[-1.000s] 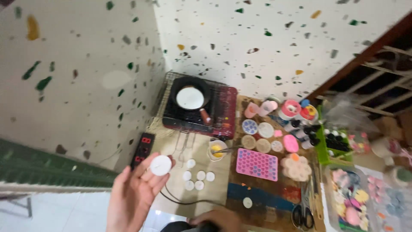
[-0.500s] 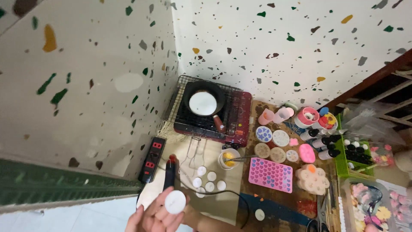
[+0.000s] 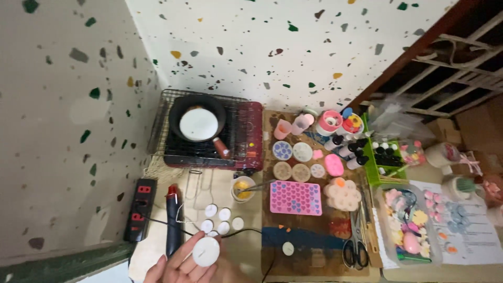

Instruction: Decorate candles by melting their surface with a heat gun to attach small wax decorative pieces.

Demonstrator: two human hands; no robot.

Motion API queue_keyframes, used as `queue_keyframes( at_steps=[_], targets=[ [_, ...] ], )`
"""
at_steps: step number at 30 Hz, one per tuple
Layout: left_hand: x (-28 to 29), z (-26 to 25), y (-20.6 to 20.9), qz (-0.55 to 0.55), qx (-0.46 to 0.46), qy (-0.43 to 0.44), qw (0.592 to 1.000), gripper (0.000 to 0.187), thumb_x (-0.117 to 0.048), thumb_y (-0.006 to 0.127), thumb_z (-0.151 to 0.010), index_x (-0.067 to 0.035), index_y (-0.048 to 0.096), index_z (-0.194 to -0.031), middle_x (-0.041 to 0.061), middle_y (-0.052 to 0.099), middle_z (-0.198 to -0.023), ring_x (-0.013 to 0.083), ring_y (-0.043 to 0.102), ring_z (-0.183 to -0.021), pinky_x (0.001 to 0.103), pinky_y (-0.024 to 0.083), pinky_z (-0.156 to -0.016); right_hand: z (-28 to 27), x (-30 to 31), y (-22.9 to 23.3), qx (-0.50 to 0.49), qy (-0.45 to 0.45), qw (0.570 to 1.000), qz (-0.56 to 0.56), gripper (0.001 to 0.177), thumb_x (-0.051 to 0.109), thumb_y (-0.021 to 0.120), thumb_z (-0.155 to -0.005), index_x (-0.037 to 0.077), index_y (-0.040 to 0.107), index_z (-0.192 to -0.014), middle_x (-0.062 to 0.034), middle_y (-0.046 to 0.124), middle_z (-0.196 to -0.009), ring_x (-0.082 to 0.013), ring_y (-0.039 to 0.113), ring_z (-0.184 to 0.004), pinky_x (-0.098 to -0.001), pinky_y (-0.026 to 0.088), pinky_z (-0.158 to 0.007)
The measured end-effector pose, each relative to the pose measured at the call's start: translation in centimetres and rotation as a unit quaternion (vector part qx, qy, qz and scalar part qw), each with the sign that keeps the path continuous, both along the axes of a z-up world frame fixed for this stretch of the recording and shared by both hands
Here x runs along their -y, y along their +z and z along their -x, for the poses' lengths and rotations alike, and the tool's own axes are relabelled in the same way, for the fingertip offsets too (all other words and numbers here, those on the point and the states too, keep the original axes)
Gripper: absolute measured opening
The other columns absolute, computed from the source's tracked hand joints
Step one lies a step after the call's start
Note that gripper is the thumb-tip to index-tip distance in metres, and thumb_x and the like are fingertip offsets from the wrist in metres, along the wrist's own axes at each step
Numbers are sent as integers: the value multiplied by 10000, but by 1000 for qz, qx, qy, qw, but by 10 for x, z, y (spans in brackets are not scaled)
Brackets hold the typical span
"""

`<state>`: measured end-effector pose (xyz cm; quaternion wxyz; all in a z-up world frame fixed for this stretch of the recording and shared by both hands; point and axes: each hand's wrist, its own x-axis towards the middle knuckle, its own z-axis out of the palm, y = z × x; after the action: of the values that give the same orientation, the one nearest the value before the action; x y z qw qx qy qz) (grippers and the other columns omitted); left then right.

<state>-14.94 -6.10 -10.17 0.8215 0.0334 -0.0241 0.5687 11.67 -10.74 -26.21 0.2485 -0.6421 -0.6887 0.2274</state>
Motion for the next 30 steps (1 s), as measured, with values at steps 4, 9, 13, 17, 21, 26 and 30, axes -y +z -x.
queue_keyframes(
  at_steps=[4,9,13,17,21,26,30],
  targets=[
    [-21,-31,26,64,-33,-5,997,793,-455,429,-1032,64,191,-1583,317,319,-1626,428,299,-1521,515,251,-1220,-67,-124,-20,-44,-142,989,-4,329,85,742,-733,79,694,-1059,-155,707,-903,-342,693,-807,-426,560,-720],
    [-42,-63,45,84,-74,-37,993,755,-439,416,-1026,57,246,-1569,327,373,-1596,418,353,-1503,503,285,-1209,-144,-166,-70,16,-167,986,2,415,139,895,-623,50,667,-958,-164,717,-846,-353,690,-822,-457,550,-740],
    [-48,-78,44,108,-77,-62,989,738,-443,406,-1025,58,278,-1551,316,406,-1575,406,384,-1483,512,306,-1197,-140,-175,-77,-44,-137,983,112,463,192,958,-606,21,653,-910,-146,725,-790,-308,723,-746,-435,583,-693],
    [-54,-88,48,84,-79,-85,990,736,-455,405,-1022,36,273,-1554,303,404,-1583,398,384,-1487,500,321,-1193,-139,-177,-86,-29,-126,985,117,394,142,902,-658,37,683,-968,-163,716,-758,-308,717,-720,-425,574,-681],
    [-62,-96,50,118,-108,-77,984,752,-473,411,-1006,50,311,-1537,321,458,-1562,418,441,-1445,500,363,-1160,-146,-181,-63,-145,-180,960,158,239,106,835,-758,47,750,-974,-104,753,-823,-232,724,-731,-408,607,-651],
    [-73,-106,59,112,-112,-69,985,761,-493,396,-1008,72,327,-1513,342,488,-1552,453,476,-1457,516,378,-1159,-142,-179,100,-555,-220,760,256,247,68,746,-848,21,738,-1090,-91,759,-974,-175,741,-863,-345,614,-705],
    [-83,-120,77,137,-151,-77,976,739,-473,367,-1002,59,360,-1515,304,524,-1549,411,503,-1399,519,398,-1138,-139,-163,216,-539,-132,816,161,256,9,774,-827,-21,743,-1080,-118,734,-1033,-212,688,-811,-333,585,-659]
  ],
)
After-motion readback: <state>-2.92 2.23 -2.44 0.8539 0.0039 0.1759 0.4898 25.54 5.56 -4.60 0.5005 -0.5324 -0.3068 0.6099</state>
